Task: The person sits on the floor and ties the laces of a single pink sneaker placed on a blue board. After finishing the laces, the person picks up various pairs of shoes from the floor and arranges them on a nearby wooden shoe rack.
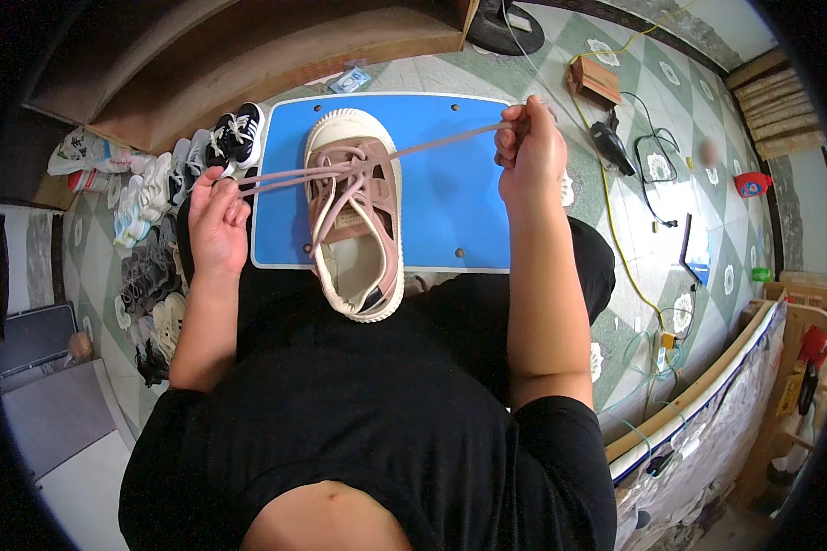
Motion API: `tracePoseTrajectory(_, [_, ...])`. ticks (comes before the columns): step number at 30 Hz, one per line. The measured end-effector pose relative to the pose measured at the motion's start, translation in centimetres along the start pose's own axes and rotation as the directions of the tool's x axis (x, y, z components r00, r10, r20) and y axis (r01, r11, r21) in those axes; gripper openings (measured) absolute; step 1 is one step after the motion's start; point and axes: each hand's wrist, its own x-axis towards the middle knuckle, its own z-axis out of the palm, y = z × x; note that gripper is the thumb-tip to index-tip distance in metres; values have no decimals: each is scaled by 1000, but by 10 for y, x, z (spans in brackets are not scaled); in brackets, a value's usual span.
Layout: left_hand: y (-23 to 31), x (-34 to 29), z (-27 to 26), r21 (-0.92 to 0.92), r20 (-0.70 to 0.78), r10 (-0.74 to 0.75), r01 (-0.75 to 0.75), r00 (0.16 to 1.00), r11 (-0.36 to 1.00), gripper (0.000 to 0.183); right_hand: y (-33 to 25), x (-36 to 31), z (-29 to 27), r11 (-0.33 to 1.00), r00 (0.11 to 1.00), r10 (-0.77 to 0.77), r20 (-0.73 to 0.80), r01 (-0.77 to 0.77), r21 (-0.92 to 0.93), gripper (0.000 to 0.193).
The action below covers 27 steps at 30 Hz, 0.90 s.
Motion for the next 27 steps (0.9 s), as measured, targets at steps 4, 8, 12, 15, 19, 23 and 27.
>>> tracePoseTrajectory(4, [0, 1, -13, -40, -27, -52, 51, 998, 998, 19, 3, 3, 2, 1000, 996, -15, -87, 13, -19, 31])
tracePoseTrajectory(8, [0, 1, -14, -116, -44, -88, 82, 995, 990, 13, 5, 5, 1, 998, 988, -42, -149, 34, -53, 30])
tracePoseTrajectory(12, [3, 4, -21, -287, -77, -89, 63, 993, 956, 12, 5, 4, 4, 998, 982, -34, -187, 24, -59, 31])
tracePoseTrajectory(15, [9, 7, -26, -404, -130, -133, 70, 983, 912, 12, 4, 3, 3, 996, 985, -56, -162, 42, -83, 32])
tracePoseTrajectory(19, [16, 11, -33, -477, -160, -144, 51, 977, 877, 10, 5, 5, -1, 995, 988, -71, -137, 60, -83, 33])
tracePoseTrajectory(23, [21, 20, -55, -568, 2, -112, 93, 994, 818, 18, 5, 6, -2, 985, 983, -125, -131, 107, -135, 34])
tracePoseTrajectory(27, [34, 26, -74, -513, -73, -80, 31, 994, 858, 21, -2, 12, -14, 942, 990, -139, -27, 124, -311, 35])
